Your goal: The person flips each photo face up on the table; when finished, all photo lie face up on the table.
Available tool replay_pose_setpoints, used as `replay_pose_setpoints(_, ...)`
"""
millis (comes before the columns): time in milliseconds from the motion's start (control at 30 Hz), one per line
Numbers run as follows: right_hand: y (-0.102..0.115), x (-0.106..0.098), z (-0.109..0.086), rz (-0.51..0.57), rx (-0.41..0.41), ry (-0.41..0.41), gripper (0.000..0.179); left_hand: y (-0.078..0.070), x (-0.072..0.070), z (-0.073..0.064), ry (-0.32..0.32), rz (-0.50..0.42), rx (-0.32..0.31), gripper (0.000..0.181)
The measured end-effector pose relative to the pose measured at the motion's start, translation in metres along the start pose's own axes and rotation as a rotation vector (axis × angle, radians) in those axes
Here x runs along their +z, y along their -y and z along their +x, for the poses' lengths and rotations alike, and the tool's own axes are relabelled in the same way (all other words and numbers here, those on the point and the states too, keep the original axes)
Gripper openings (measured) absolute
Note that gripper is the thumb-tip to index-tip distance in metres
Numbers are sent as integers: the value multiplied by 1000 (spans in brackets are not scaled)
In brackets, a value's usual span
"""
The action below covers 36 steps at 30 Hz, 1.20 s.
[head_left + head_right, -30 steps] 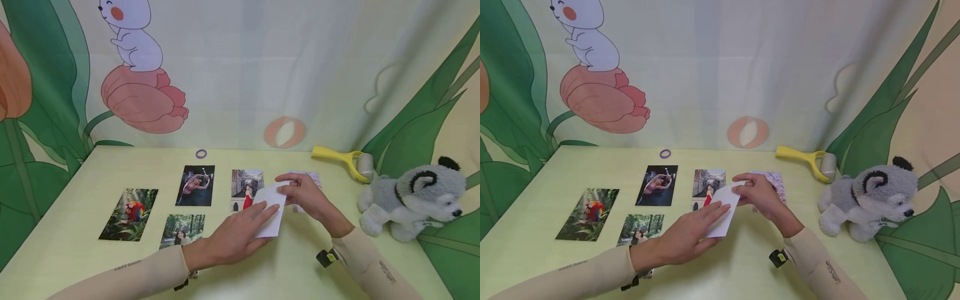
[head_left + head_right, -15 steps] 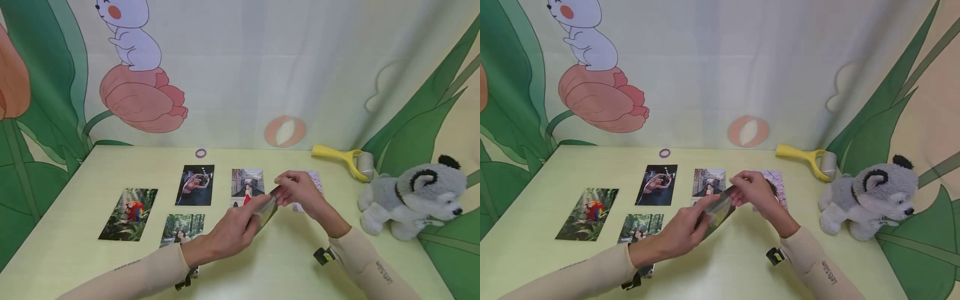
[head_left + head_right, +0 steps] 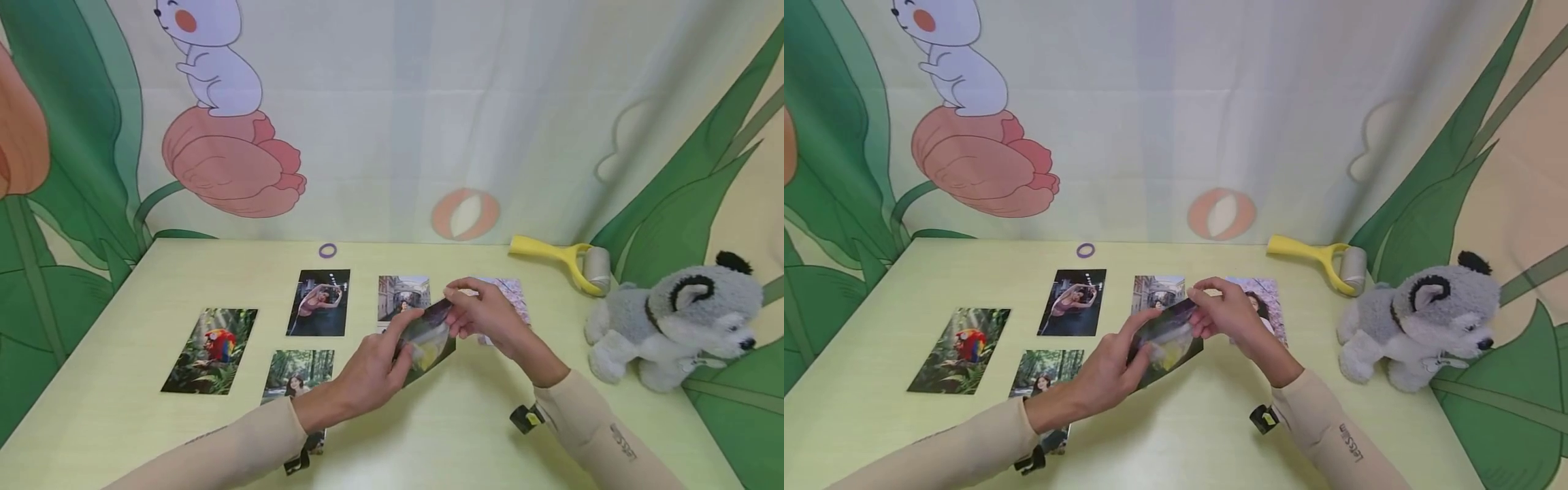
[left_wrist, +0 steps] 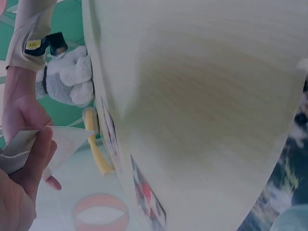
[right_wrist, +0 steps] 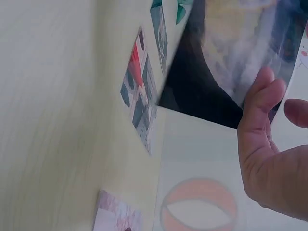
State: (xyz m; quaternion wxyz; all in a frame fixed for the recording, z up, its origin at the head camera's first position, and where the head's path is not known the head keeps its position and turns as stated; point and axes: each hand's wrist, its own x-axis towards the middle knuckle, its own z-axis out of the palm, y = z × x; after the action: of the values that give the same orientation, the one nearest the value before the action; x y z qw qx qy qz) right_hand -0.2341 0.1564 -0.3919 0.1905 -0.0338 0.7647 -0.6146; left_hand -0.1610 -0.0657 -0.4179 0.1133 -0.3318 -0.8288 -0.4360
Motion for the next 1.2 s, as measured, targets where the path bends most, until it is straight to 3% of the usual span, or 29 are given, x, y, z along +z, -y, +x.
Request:
replay_pose_setpoints(100, -3, 2, 0, -47, -34, -42, 50, 3, -2, 2, -56, 17, -12, 50)
replay_pose_setpoints(267, -18, 6, -1, -218, -146, -201, 44, 5, -9, 8, -150, 2, -61, 52)
replay_pose_setpoints(367, -30, 10, -1, -220, -156, -227, 44, 5, -13, 12, -197, -33, -102, 53)
replay_pose_setpoints(467, -37, 17, -1, -39, -125, -137, 55, 6, -16, 14, -236, -83, -154, 54)
replay_pose_setpoints(600, -37, 33, -5, 389, -125, 12, 60, 6, -16, 17, -285, -162, -227, 56)
replay_pose_setpoints(667, -34, 40, -6, 553, -122, 39, 56, 6, -15, 19, -310, -195, -250, 56)
replay_pose_setpoints(767, -30, 45, -4, 672, -108, 11, 50, 6, -14, 20, -328, -238, -276, 57)
replay_pose_setpoints(933, -31, 45, -1, 661, -57, -54, 43, 10, -16, 18, -283, -287, -339, 56)
replay_pose_setpoints(1100, -38, 40, -1, 544, -22, -89, 45, 15, -27, 17, -165, -464, -442, 52)
replay_pose_setpoints(1200, -40, 34, -2, 438, -39, -98, 50, 18, -36, 19, -73, -491, -477, 46)
